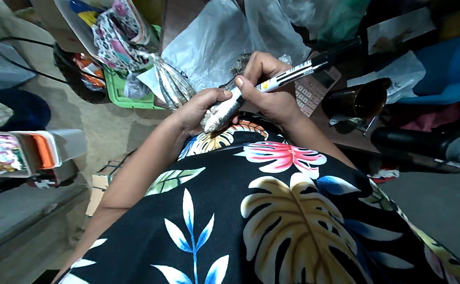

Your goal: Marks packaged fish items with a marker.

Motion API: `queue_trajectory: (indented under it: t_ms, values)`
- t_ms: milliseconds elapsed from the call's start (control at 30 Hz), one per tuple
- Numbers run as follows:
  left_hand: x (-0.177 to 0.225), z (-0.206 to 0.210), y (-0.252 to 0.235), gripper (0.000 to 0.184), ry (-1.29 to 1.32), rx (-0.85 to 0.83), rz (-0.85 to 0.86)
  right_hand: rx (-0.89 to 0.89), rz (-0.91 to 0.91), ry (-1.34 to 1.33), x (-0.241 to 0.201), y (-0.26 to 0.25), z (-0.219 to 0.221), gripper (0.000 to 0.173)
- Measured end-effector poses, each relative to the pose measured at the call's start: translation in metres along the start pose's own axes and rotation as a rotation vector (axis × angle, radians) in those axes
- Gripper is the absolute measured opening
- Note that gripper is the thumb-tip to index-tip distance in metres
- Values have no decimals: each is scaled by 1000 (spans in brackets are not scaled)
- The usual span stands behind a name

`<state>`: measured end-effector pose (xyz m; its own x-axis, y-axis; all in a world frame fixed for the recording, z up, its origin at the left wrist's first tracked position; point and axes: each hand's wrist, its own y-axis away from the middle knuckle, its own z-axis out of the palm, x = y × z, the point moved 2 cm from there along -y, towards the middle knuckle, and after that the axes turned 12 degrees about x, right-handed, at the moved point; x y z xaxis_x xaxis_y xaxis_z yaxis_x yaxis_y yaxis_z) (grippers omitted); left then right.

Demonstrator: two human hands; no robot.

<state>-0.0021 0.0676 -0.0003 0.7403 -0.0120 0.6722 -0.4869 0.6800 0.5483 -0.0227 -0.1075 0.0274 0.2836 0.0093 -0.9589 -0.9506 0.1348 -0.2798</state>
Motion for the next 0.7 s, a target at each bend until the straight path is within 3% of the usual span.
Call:
queue_trajectory:
  t_ms: [700]
  values:
    - [1, -1, -3, 35, -7, 7, 3, 1, -15, -20, 0, -3, -4, 22]
